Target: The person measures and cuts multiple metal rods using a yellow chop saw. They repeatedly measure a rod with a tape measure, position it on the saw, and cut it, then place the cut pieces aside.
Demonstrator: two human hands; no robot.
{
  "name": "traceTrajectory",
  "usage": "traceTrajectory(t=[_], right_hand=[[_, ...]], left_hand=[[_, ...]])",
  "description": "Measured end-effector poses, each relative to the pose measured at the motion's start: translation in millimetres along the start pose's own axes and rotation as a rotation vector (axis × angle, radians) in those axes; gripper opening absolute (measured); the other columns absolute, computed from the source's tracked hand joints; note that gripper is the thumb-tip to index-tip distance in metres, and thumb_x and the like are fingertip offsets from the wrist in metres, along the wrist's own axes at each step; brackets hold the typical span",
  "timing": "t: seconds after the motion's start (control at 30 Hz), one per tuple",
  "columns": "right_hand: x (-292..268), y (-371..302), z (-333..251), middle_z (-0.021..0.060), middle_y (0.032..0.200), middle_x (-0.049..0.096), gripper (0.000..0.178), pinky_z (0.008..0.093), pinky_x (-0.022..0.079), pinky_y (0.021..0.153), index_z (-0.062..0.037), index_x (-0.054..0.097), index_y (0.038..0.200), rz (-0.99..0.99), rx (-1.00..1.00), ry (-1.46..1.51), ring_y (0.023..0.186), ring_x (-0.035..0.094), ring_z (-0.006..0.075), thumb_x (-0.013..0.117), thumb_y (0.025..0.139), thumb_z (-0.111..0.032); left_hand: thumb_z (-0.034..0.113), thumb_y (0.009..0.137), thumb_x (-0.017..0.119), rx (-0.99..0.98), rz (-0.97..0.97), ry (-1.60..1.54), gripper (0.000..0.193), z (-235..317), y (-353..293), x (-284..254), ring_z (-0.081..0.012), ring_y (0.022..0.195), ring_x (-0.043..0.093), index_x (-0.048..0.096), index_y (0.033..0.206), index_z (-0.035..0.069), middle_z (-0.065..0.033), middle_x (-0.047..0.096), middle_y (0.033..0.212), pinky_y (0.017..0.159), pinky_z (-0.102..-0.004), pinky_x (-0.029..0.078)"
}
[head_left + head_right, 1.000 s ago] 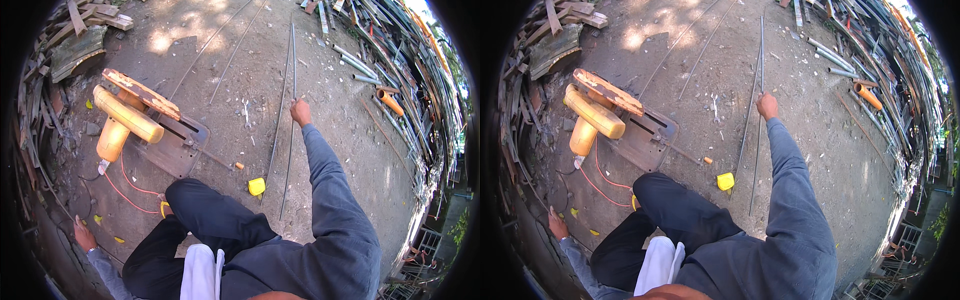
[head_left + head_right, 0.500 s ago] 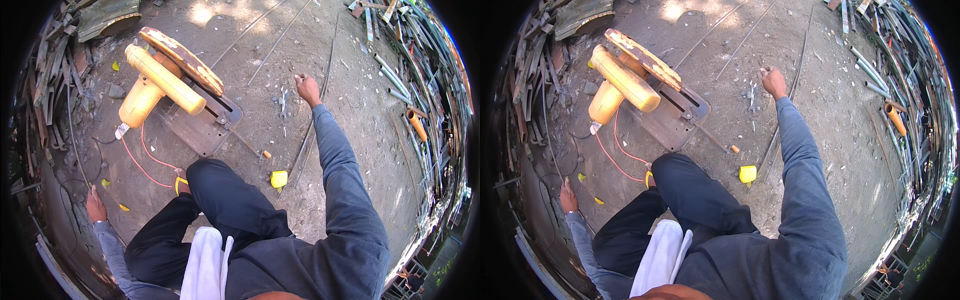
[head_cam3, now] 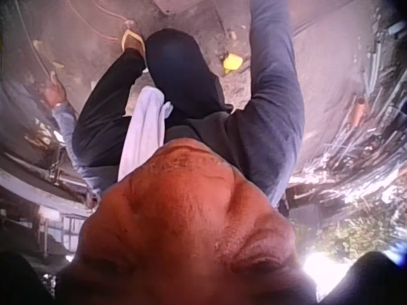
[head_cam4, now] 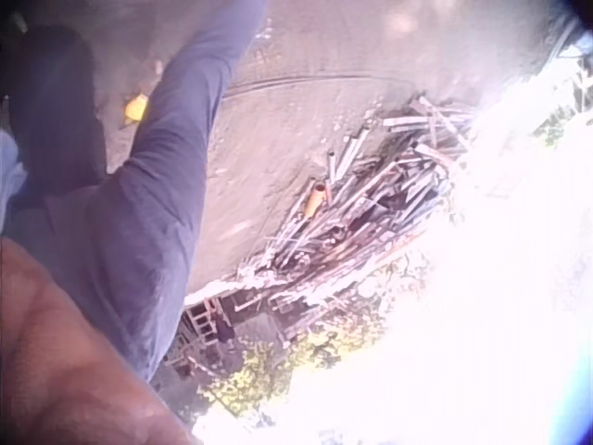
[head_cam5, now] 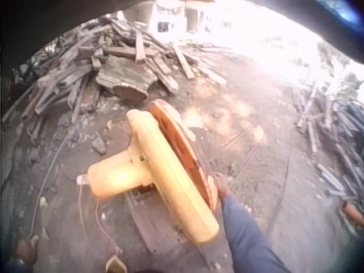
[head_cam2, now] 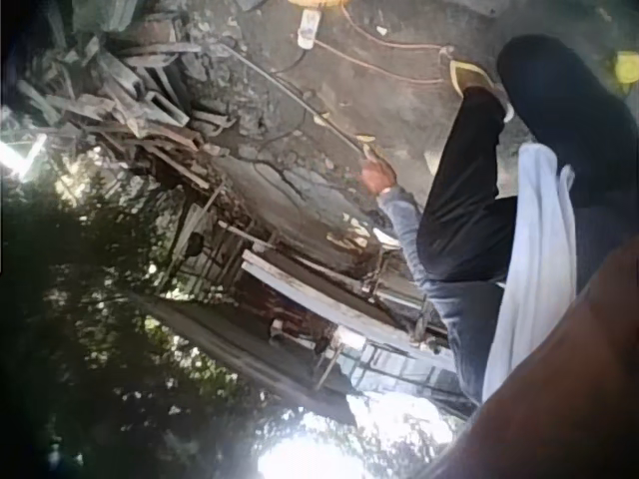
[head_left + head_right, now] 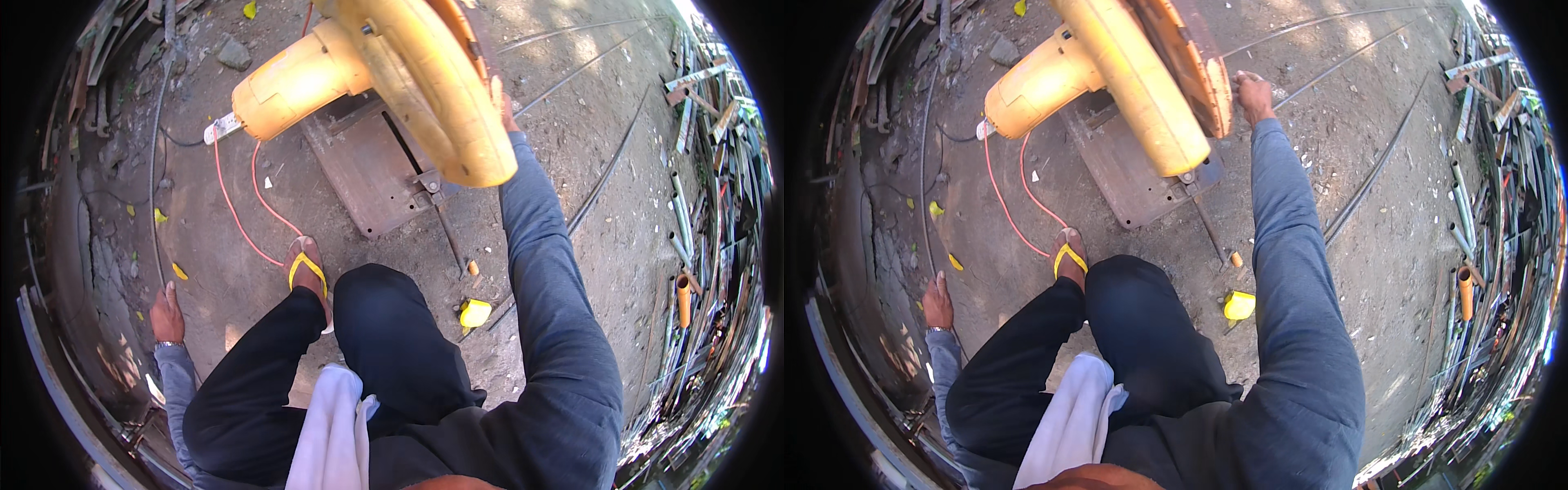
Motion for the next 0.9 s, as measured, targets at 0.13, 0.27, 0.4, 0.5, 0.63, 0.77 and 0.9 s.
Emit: traceTrajectory(t=[0.13, 0.27, 0.4, 0.5, 0.63, 0.77, 0.9], right_hand=[[2.6, 14.0, 14.9, 0.0124, 0.107, 0.073, 0.034, 0.0336, 0.058, 0.068, 0.0016, 0.063, 0.126, -0.063, 0.085, 0.072, 0.081, 0.069, 0.0196, 0.065, 0.101, -0.021], [2.9, 17.9, 9.3, 0.0119, 0.106, 0.073, 0.032, 0.0332, 0.059, 0.068, 0.0006, 0.063, 0.125, -0.069, 0.115, 0.055, 0.082, 0.07, 0.0195, 0.065, 0.101, -0.021], [-28.9, 10.1, 6.5, 0.0114, 0.105, 0.073, 0.031, 0.0328, 0.059, 0.068, -0.0004, 0.064, 0.124, -0.016, 0.103, 0.057, 0.082, 0.071, 0.0194, 0.065, 0.101, -0.022], [-46.8, 2.0, 4.7, 0.011, 0.104, 0.073, 0.03, 0.0325, 0.059, 0.068, -0.0011, 0.064, 0.123, 0.002, 0.084, 0.076, 0.082, 0.071, 0.0193, 0.066, 0.102, -0.022], [-81.7, -19.7, 3.4, 0.0105, 0.103, 0.073, 0.029, 0.032, 0.06, 0.068, -0.0021, 0.064, 0.122, 0.036, 0.052, 0.121, 0.082, 0.072, 0.0191, 0.066, 0.102, -0.022], [-117.9, -73.5, -9.6, 0.01, 0.103, 0.073, 0.027, 0.0316, 0.06, 0.068, -0.0031, 0.064, 0.121, 0.058, -0.009, 0.205, 0.082, 0.072, 0.019, 0.066, 0.102, -0.022], [-129.4, -138.3, -25.3, 0.0095, 0.102, 0.073, 0.026, 0.0312, 0.06, 0.069, -0.0041, 0.065, 0.12, 0.032, -0.048, 0.2, 0.082, 0.073, 0.0188, 0.066, 0.102, -0.022]], left_hand=[[0.051, 0.108, 0.044, -0.165, -0.101, 0.096, 0.057, -67.5, -45.0, 11.3, -0.0546, 0.088, 0.063, 0.065, 0.109, -0.002, -0.0334, 0.065, 0.089, 0.071, -0.056, 0.047], [0.051, 0.108, 0.045, -0.223, -0.07, 0.004, 0.056, -92.3, -84.8, 19.6, -0.0543, 0.087, 0.063, 0.065, 0.108, -0.002, -0.0328, 0.065, 0.089, 0.071, -0.0559, 0.047], [0.05, 0.108, 0.045, -0.239, -0.135, -0.044, 0.055, -82.2, -87.1, 35.9, -0.0541, 0.088, 0.063, 0.065, 0.109, -0.001, -0.0329, 0.064, 0.088, 0.071, -0.0556, 0.047], [0.049, 0.108, 0.045, -0.22, -0.129, -0.073, 0.054, -78.5, -83.6, 45.4, -0.0536, 0.085, 0.062, 0.065, 0.109, -0.001, -0.0325, 0.064, 0.086, 0.071, -0.0549, 0.047], [0.048, 0.109, 0.044, -0.239, -0.17, -0.103, 0.053, -64.9, -66.6, 50.1, -0.0521, 0.081, 0.062, 0.065, 0.107, -0.001, -0.032, 0.062, 0.084, 0.07, -0.0543, 0.047], [0.043, 0.11, 0.044, -0.161, -0.069, -0.172, 0.05, -47.2, -42.1, 47.7, -0.0507, 0.077, 0.06, 0.063, 0.102, -0.003, -0.0316, 0.06, 0.082, 0.07, -0.0533, 0.046], [0.042, 0.111, 0.042, -0.168, -0.127, -0.233, 0.051, -37.6, -14.4, 50.4, -0.0492, 0.076, 0.059, 0.062, 0.099, -0.004, -0.0311, 0.06, 0.082, 0.071, -0.052, 0.046]])
Point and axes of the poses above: each hand's wrist, its own y-axis towards the middle knuckle, its own x-axis out of the palm, z = x × y, the point moved 9 cm from there along y, towards the middle knuckle
